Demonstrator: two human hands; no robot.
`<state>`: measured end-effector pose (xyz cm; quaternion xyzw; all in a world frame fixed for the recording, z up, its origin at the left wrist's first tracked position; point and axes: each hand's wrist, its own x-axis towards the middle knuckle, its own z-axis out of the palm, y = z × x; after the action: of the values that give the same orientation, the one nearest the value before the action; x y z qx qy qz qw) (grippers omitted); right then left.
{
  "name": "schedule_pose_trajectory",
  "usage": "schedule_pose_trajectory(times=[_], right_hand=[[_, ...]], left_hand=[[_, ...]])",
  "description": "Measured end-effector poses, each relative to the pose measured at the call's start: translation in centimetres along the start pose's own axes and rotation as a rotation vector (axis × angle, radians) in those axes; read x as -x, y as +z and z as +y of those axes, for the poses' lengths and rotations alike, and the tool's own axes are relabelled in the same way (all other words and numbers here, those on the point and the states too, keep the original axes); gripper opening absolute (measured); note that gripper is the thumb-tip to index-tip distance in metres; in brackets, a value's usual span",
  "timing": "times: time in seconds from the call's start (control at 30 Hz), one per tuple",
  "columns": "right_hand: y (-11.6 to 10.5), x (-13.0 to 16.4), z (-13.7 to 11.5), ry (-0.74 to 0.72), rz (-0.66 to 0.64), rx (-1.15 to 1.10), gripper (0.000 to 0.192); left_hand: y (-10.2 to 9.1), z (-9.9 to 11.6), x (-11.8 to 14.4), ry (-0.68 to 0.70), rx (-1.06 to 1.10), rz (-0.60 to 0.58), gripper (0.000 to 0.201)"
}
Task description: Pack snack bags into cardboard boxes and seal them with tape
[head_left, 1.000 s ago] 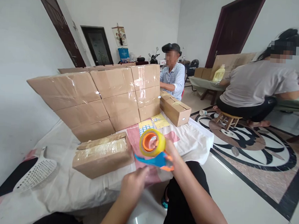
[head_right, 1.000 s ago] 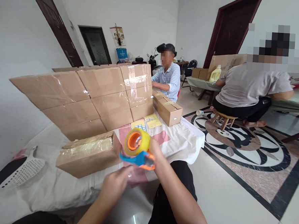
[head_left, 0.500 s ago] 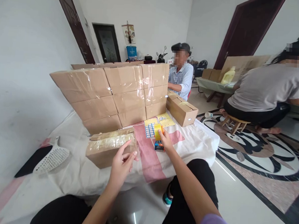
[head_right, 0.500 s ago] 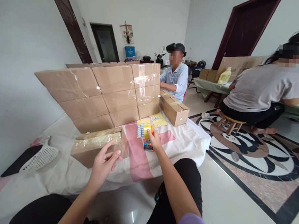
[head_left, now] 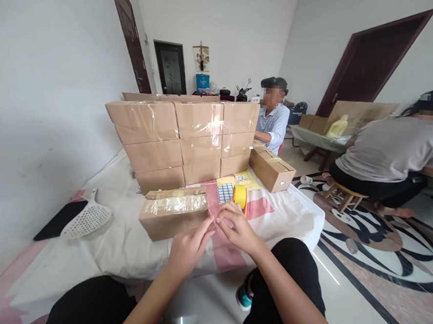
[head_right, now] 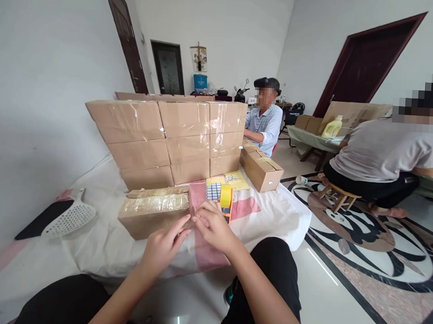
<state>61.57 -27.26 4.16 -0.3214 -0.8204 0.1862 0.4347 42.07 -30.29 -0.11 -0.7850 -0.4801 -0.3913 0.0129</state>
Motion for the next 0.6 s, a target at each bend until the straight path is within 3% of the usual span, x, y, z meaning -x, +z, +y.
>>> schedule_pose_trajectory(times=[0.13, 0.23, 0.33, 0.4, 0.5, 0.6], right_hand=[[-0.8, -0.6, -1.5, -0.075, -0.088, 0.167, 0.011], [-0.3, -0.7, -2.7, -0.105, -0.127, 0.248, 0.008], [0.6, -0.8, -3.8, -0.128, -0.149, 0.263, 0.009], [0.9, -0.8, -4.6, -0.149, -0.167, 0.28, 0.011], [-0.1, -0.8, -6.2, -0.198, -0.174, 0.333, 0.016], [-2.4, -1.4, -8.0, -0.174, -0.075, 0.21, 0.019]], left_hand=[[-1.1, -0.8, 0.5, 0.023, 0.0, 0.096, 0.037], [-1.9, -0.9, 1.0, 0.042, 0.02, 0.156, 0.034], [-2.4, -0.8, 1.7, 0.144, -0.032, 0.223, 0.028], [-2.7, -1.0, 1.8, 0.142, -0.055, 0.196, 0.029], [-3.5, -2.1, 1.3, -0.161, -0.156, -0.003, 0.046], [-5.0, -4.0, 0.6, -0.495, -0.305, -0.169, 0.053]])
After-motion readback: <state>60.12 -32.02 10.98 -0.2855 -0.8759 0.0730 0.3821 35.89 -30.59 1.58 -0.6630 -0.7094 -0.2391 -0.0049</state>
